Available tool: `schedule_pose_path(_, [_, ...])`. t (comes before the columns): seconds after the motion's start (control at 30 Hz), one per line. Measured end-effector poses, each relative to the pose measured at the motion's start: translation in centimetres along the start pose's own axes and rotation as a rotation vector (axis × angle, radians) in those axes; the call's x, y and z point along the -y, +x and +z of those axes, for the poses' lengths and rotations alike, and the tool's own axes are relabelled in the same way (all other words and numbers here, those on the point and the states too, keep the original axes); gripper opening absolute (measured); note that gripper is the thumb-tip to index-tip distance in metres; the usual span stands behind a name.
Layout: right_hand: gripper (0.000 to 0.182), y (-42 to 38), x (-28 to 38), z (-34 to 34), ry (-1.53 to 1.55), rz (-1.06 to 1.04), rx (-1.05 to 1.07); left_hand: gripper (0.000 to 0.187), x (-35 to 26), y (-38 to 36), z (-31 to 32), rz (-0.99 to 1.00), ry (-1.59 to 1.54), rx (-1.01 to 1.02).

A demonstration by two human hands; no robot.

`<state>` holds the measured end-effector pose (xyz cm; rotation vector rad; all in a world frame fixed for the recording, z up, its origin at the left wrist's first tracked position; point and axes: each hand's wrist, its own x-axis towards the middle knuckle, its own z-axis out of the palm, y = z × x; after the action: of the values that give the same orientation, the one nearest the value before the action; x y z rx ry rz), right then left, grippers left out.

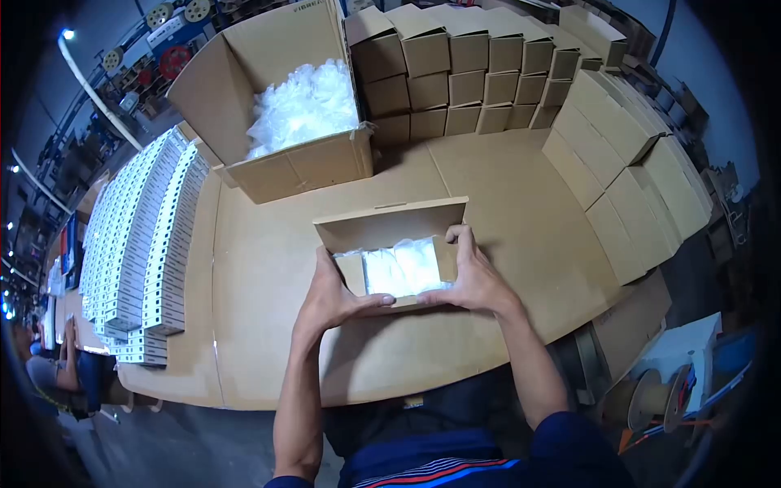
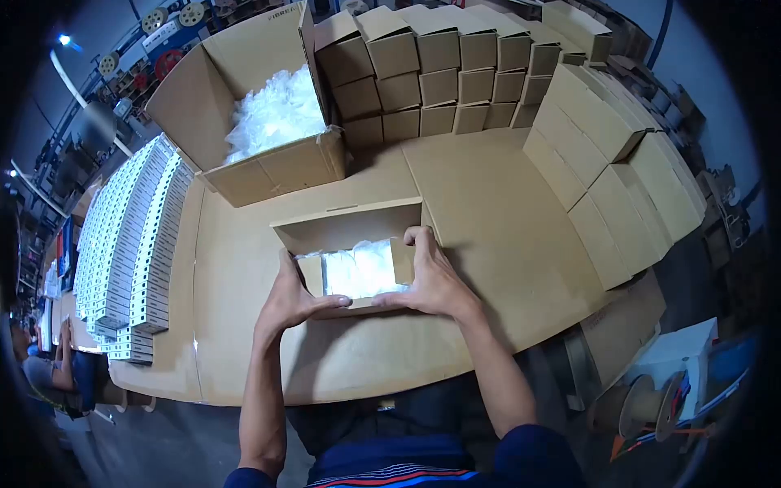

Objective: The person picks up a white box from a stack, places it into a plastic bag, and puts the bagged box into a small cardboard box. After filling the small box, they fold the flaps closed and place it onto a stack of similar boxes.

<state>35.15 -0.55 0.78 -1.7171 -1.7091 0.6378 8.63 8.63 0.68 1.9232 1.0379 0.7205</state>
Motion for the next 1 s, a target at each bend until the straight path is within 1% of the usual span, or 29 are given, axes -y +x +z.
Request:
schedule_pose_path(0.03, [0.109, 0.0, 0.4, -0.3, 0.031, 0.006, 0.010, 0.118, 0.0, 0.0, 0.2, -0.003, 0.039, -0.021])
schedule_pose_path(0.13, [0.106, 0.3, -0.1, 0.3, 0.025, -0.018, -0.026, 0.115, 0.0, 0.1, 0.6, -0.049, 0.037, -0.055])
schedule_pose_path(0.23, [0.104, 0.3, -0.2, 0.6, 0.044, -0.015, -0.045, 0.115, -0.3, 0.1, 0.8, -0.055, 0.025, -0.075])
schedule_pose_path(0.33, [0.105, 0.2, 0.2, 0.6, 0.042, 0.003, -0.046, 0.116, -0.7, -0.1, 1.1, -0.107, -0.001, -0.094])
schedule_pose_path(0.43, [0.105, -0.1, 1.0, 0.4, -0.057, -0.029, -0.052, 0.118, -0.5, -0.3, 1.9, -0.087, 0.028, -0.176])
schedule_pose_path(0.53, [0.105, 0.0, 1.9, 1.1, -0.091, 0.016, -0.100, 0.120, -0.2, -0.4, 2.4, -0.005, 0.068, -0.262])
schedule_pose_path(0.57, [0.121, 0.1, 2.5, 0.9, -0.066, 0.137, -0.036, 0.118, -0.3, -0.4, 2.6, 0.020, 0.053, -0.281])
schedule_pose_path(0.63, [0.136, 0.1, 2.6, 1.4, -0.062, 0.220, -0.067, 0.115, -0.5, -0.6, 2.6, 0.073, 0.027, -0.320])
schedule_pose_path(0.67, [0.143, 0.0, 2.5, 1.8, -0.059, 0.262, -0.082, 0.112, -0.3, -0.9, 2.7, 0.055, -0.003, -0.316])
schedule_pose_path(0.7, [0.156, 0.0, 2.0, 2.5, -0.078, 0.265, -0.141, 0.110, 0.2, -1.1, 2.8, 0.038, -0.033, -0.313])
schedule_pose_path(0.77, [0.147, -0.2, 0.6, 3.4, -0.086, 0.297, -0.137, 0.104, 0.7, -1.6, 3.1, 0.028, -0.095, -0.341])
schedule_pose_path(0.8, [0.143, -0.4, 0.4, 3.5, -0.089, 0.315, -0.133, 0.105, 1.4, -1.8, 3.2, 0.075, -0.154, -0.329])
schedule_pose_path(0.87, [0.103, -0.5, 0.2, 3.3, 0.068, 0.300, -0.169, 0.105, 2.8, -2.1, 3.1, 0.174, -0.274, -0.309])
schedule_pose_path(0.9, [0.092, -0.6, -0.9, 3.9, 0.097, 0.235, -0.253, 0.087, 2.9, -2.7, 2.9, 0.288, -0.316, -0.274])
schedule_pose_path(0.93, [0.082, -0.8, -1.5, 4.6, 0.126, 0.170, -0.334, 0.080, 3.0, -3.0, 3.1, 0.262, -0.382, -0.289])
schedule_pose_path(0.97, [0.079, -1.2, -1.9, 5.4, 0.165, 0.114, -0.410, 0.072, 3.2, -3.3, 3.4, 0.234, -0.445, -0.307])
schedule_pose_path(1.0, [0.082, -1.9, -1.6, 5.9, 0.303, 0.169, -0.463, 0.065, 3.2, -3.5, 3.5, 0.206, -0.508, -0.328])
